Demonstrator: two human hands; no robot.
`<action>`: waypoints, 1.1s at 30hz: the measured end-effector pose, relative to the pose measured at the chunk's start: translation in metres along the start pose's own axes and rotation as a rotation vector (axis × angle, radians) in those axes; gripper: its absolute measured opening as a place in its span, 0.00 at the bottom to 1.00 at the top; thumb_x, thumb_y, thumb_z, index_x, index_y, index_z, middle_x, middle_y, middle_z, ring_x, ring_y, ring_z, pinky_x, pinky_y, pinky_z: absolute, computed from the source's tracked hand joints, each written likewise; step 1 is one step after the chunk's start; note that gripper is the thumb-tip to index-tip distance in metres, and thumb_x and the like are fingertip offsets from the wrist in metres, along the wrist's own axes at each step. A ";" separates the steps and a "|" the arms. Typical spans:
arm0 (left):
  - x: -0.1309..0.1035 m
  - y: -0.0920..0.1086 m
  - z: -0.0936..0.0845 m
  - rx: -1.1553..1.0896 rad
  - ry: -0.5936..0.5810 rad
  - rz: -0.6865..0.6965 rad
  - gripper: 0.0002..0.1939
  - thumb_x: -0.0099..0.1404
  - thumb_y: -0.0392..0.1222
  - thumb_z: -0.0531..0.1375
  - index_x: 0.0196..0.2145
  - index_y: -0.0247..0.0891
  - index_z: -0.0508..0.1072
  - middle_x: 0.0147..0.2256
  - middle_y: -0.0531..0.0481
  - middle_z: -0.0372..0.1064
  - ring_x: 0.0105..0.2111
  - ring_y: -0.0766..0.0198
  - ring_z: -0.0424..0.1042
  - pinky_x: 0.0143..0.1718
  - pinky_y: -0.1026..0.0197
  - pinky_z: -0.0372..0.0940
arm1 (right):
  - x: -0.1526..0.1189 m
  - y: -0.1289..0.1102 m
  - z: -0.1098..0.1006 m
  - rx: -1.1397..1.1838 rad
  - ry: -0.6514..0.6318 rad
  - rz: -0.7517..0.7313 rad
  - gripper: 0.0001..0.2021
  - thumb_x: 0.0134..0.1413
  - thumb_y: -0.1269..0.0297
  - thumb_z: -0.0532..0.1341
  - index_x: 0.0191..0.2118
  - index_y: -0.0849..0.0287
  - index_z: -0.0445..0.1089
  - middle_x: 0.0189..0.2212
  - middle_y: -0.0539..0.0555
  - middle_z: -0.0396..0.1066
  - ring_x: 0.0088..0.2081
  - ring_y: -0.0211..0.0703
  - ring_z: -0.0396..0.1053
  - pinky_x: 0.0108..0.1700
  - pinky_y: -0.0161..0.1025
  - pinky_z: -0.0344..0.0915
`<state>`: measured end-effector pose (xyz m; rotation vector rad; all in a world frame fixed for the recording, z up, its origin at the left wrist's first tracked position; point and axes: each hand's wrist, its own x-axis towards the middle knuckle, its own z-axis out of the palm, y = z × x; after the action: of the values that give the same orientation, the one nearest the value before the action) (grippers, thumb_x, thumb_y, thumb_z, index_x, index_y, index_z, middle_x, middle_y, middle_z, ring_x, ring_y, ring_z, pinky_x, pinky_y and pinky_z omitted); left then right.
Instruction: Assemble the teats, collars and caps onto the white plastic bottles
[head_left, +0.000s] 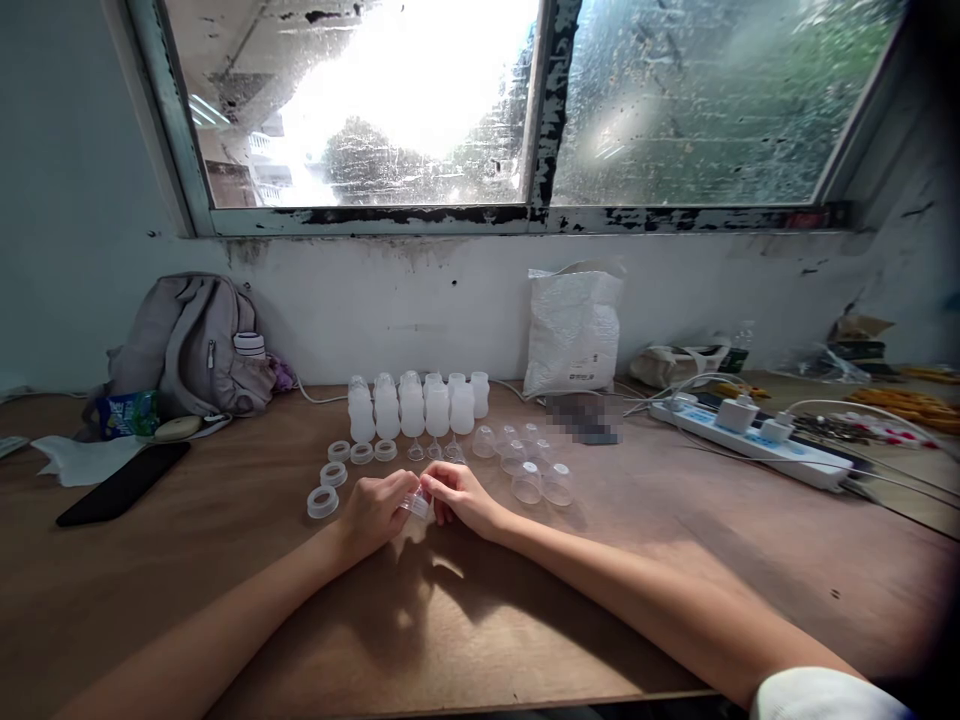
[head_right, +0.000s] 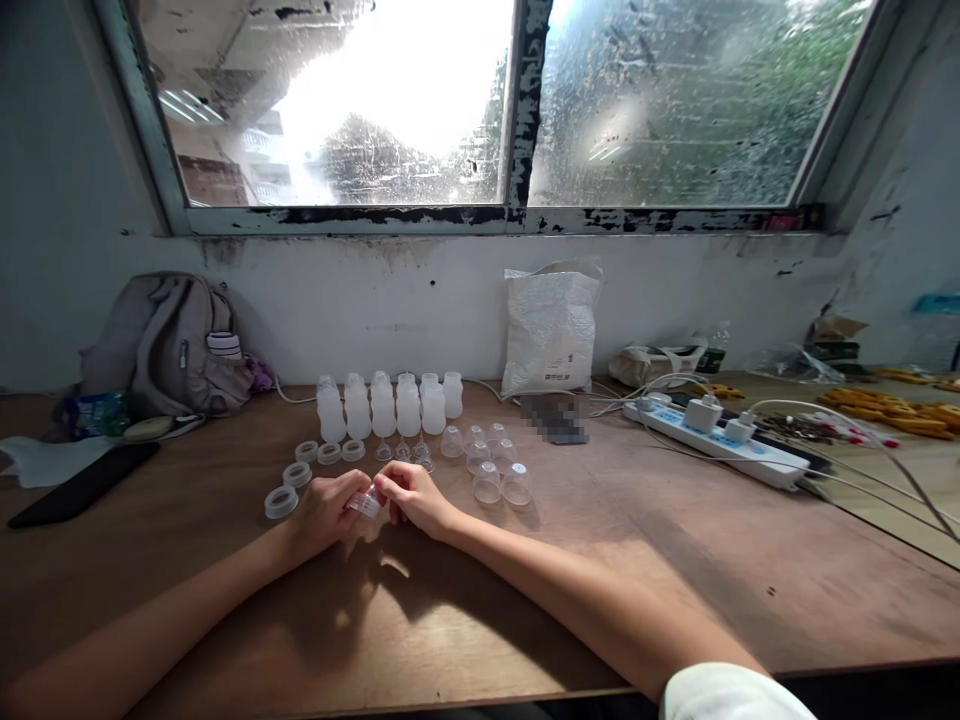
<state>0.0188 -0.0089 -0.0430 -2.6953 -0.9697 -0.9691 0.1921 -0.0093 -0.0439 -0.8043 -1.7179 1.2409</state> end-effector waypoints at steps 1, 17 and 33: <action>0.000 0.000 0.000 0.000 -0.013 0.008 0.05 0.58 0.34 0.49 0.26 0.37 0.62 0.22 0.55 0.61 0.20 0.71 0.60 0.23 0.68 0.54 | 0.000 0.000 0.000 0.003 0.007 0.003 0.15 0.50 0.53 0.55 0.27 0.62 0.61 0.18 0.45 0.61 0.14 0.29 0.59 0.14 0.28 0.51; 0.004 0.014 -0.008 -0.306 -0.140 -0.130 0.14 0.60 0.42 0.52 0.44 0.42 0.65 0.41 0.49 0.66 0.30 0.66 0.67 0.34 0.64 0.63 | 0.004 0.003 -0.002 -0.069 0.312 -0.007 0.13 0.48 0.54 0.57 0.25 0.61 0.62 0.16 0.44 0.58 0.13 0.29 0.54 0.15 0.30 0.52; 0.003 0.010 -0.006 -0.111 -0.152 0.021 0.11 0.62 0.41 0.52 0.41 0.42 0.69 0.42 0.47 0.67 0.43 0.59 0.63 0.45 0.56 0.59 | 0.012 -0.025 -0.030 -0.778 0.291 -0.382 0.06 0.52 0.67 0.52 0.34 0.60 0.66 0.28 0.52 0.65 0.23 0.34 0.59 0.27 0.33 0.58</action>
<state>0.0236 -0.0167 -0.0352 -2.9022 -0.9373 -0.8482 0.2134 0.0056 -0.0125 -0.9672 -1.9849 0.1582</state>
